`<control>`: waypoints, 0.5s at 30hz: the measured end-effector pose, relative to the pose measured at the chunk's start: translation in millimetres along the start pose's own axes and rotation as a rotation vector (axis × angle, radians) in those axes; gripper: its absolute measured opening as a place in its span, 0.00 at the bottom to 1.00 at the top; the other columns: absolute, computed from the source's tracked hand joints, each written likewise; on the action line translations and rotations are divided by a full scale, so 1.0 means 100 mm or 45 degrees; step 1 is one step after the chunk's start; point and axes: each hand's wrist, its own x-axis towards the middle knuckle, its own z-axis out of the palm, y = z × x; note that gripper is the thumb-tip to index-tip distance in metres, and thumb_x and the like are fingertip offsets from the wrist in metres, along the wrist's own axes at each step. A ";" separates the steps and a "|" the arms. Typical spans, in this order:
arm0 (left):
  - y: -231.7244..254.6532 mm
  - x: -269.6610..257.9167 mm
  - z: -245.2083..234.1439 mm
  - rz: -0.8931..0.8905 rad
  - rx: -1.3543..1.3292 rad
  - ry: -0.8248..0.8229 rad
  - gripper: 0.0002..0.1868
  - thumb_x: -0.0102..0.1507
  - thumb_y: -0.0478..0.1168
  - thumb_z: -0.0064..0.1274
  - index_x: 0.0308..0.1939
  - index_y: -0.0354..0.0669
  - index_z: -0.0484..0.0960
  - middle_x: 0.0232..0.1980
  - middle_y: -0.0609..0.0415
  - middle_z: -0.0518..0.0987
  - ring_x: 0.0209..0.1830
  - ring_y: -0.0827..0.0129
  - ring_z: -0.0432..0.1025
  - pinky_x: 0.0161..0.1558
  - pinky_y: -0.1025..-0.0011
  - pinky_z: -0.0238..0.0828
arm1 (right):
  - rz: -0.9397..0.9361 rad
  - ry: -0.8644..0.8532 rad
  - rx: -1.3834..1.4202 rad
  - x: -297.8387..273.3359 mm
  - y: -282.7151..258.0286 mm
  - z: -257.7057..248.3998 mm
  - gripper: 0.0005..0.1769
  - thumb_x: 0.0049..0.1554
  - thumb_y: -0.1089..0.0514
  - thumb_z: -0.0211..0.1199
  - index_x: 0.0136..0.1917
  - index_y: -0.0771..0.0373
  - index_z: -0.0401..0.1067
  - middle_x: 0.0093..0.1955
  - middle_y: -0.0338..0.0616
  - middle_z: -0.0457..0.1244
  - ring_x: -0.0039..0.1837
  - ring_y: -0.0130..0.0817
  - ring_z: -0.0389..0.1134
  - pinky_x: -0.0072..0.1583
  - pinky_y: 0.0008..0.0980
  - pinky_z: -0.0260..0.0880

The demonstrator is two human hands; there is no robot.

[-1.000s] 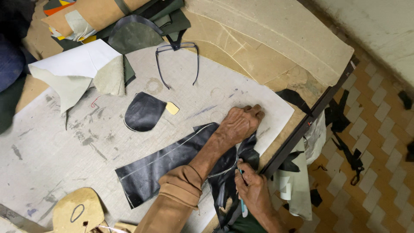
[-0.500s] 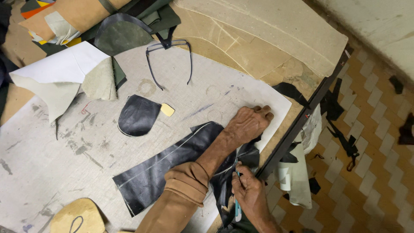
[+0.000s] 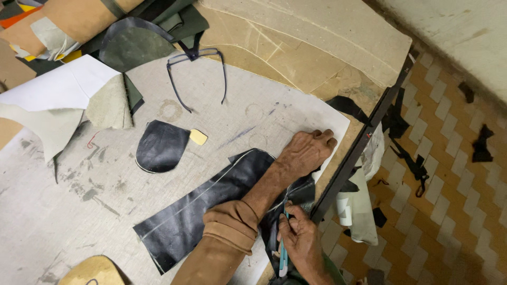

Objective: The person uses a utility knife to cut a piece of black leather on a workbench. They place a cardboard template on the leather, trace around it with a marking tool, and then cut along the marked lines to produce a shaped leather piece.

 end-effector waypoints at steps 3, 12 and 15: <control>0.01 0.00 0.04 0.010 -0.002 0.001 0.07 0.54 0.31 0.56 0.37 0.35 0.81 0.43 0.47 0.79 0.37 0.59 0.79 0.33 0.63 0.77 | -0.005 0.036 -0.039 -0.02 -0.03 0.03 0.14 0.59 0.65 0.60 0.59 0.70 0.69 0.24 0.41 0.65 0.27 0.21 0.63 0.30 0.26 0.62; -0.01 -0.02 0.10 0.029 -0.024 0.042 0.08 0.54 0.32 0.56 0.37 0.34 0.81 0.41 0.47 0.79 0.37 0.59 0.79 0.32 0.63 0.77 | 0.106 0.047 0.102 -0.09 -0.04 0.11 0.15 0.59 0.66 0.58 0.60 0.70 0.68 0.24 0.44 0.64 0.25 0.24 0.65 0.28 0.28 0.64; -0.03 -0.01 0.12 0.024 -0.022 0.047 0.07 0.55 0.31 0.56 0.36 0.33 0.81 0.41 0.47 0.79 0.36 0.60 0.79 0.30 0.65 0.77 | 0.183 0.056 0.185 -0.08 -0.02 0.16 0.15 0.59 0.66 0.58 0.59 0.71 0.68 0.24 0.46 0.65 0.23 0.27 0.65 0.27 0.30 0.65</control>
